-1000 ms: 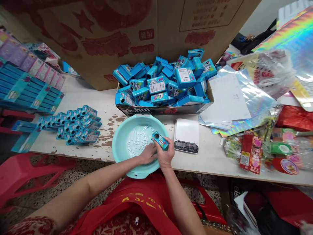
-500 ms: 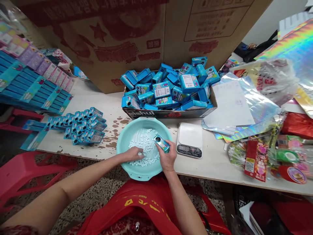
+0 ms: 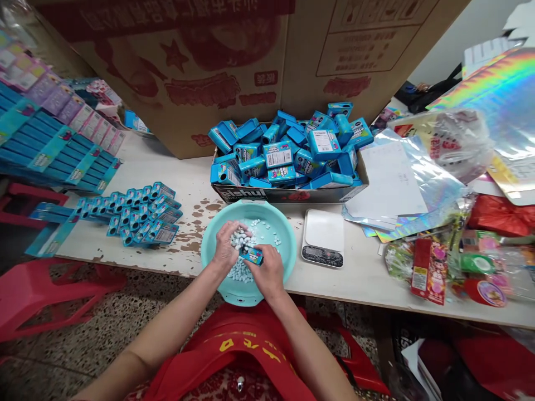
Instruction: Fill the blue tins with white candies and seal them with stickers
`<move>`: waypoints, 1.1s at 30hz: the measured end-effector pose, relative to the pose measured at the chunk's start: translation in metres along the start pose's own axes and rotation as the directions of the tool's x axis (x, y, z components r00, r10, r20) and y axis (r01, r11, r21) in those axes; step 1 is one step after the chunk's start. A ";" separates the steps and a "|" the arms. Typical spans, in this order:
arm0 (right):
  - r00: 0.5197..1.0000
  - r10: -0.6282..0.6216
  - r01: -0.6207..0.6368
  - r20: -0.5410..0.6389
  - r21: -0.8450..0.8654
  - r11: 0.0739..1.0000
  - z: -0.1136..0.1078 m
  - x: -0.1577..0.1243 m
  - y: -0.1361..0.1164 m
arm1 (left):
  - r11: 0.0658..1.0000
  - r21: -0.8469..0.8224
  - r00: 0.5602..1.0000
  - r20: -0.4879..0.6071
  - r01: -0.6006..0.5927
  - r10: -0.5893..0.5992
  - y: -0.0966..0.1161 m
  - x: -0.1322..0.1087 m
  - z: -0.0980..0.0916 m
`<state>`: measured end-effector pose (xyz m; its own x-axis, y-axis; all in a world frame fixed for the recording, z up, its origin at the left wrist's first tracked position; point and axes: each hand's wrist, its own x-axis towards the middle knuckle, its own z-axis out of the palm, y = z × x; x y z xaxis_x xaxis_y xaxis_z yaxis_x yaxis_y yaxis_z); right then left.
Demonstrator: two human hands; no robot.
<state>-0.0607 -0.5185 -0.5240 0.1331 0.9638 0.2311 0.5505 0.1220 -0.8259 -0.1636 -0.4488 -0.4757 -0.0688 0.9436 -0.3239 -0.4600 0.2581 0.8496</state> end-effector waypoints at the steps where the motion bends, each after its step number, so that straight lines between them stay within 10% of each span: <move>1: 1.000 -0.008 0.008 -0.013 -0.006 1.000 -0.002 0.001 -0.003 | 1.000 -0.003 1.000 -0.004 -0.018 0.018 0.001 0.000 0.001; 33: 0.989 0.144 -0.131 -0.037 0.250 0.959 -0.024 0.012 -0.020 | 0.994 0.078 0.984 0.168 -0.078 0.064 0.023 -0.019 0.017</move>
<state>-0.0503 -0.5154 -0.4928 0.2416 0.9618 0.1284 0.3047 0.0504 -0.9511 -0.1572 -0.4572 -0.4432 0.0513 0.9797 -0.1939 -0.3831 0.1986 0.9021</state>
